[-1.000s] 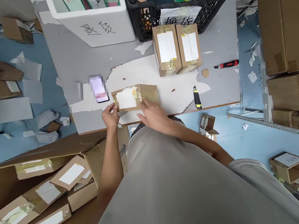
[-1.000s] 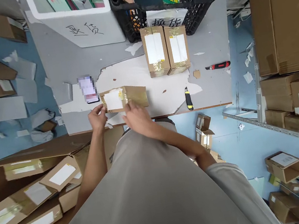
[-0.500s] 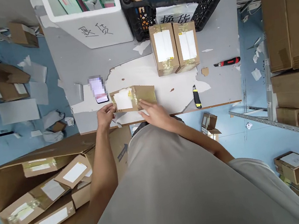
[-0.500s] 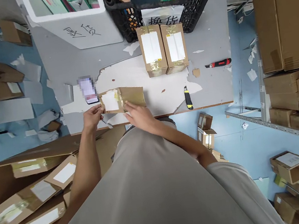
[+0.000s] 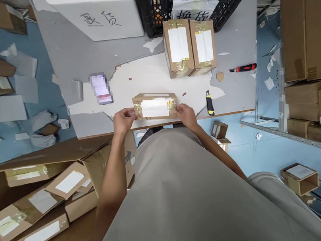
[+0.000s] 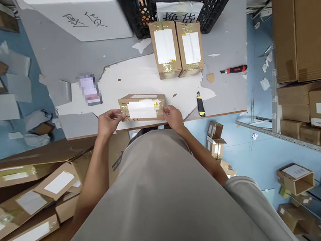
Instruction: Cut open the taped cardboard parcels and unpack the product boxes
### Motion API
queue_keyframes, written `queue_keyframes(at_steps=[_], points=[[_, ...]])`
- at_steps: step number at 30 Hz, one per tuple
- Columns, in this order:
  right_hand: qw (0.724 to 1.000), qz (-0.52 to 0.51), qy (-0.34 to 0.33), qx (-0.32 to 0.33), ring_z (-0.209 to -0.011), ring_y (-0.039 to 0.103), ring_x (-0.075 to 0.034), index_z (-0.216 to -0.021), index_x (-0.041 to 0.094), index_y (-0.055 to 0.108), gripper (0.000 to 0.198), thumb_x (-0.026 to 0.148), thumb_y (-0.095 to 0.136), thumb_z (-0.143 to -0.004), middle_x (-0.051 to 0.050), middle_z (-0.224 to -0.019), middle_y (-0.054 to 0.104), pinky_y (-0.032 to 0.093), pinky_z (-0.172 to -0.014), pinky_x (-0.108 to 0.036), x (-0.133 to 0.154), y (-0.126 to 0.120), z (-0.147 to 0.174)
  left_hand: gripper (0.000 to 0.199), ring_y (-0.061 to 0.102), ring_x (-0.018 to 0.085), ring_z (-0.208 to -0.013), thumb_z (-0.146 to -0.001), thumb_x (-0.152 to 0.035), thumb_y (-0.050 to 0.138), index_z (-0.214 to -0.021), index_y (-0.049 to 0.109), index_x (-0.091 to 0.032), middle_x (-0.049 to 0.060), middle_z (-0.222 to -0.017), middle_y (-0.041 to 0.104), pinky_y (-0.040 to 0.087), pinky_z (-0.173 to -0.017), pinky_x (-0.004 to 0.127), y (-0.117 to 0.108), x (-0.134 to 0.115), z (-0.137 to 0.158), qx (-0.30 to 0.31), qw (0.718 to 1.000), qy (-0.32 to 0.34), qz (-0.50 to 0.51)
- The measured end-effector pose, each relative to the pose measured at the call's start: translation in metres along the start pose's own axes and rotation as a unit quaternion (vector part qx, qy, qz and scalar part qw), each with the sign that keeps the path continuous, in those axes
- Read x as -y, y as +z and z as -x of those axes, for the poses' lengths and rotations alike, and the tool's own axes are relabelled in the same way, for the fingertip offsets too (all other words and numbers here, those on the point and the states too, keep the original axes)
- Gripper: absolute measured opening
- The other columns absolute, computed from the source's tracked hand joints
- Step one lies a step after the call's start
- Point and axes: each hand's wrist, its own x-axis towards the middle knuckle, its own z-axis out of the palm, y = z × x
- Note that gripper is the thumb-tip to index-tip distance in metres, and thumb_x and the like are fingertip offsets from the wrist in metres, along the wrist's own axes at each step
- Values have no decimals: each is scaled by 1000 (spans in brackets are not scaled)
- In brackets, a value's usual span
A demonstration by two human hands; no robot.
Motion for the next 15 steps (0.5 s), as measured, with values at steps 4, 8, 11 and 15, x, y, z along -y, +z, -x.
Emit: queue_keyframes(at_steps=[4, 8, 11, 15], points=[[998, -17, 14, 58, -104, 84, -25, -96, 26, 72, 13, 23, 85, -92, -4, -107, 89, 69, -102, -42, -16, 0, 27, 36, 81, 30, -90, -60, -30, 94, -91, 80, -18, 7, -88, 83, 67, -90, 41, -5, 19, 30, 29, 998, -47, 42], [997, -19, 21, 72, -104, 84, -26, -93, 25, 71, 10, 26, 82, -93, -5, -105, 88, 69, -105, -43, -21, -1, 41, 35, 81, 32, -91, -55, -25, 93, -83, 73, -23, 6, -84, 80, 69, -93, 45, 0, 28, 54, 23, 990, -93, 102], [998, -20, 29, 59, -109, 85, -26, -99, 24, 76, 6, 27, 80, -96, -7, -114, 89, 68, -109, -43, -16, -5, 33, 35, 82, 32, -95, -58, -27, 93, -87, 75, -22, 7, -89, 83, 69, -99, 47, 5, 25, 56, 14, 990, -81, 113], [1000, 6, 16, 20, -114, 86, -26, -109, 22, 83, 13, 29, 75, -102, -11, -124, 90, 67, -113, -42, -3, -23, 6, 40, 82, 29, -99, -70, -35, 94, -104, 84, -15, 11, -106, 87, 68, -100, 43, 13, 7, 41, 22, 993, -39, 105]])
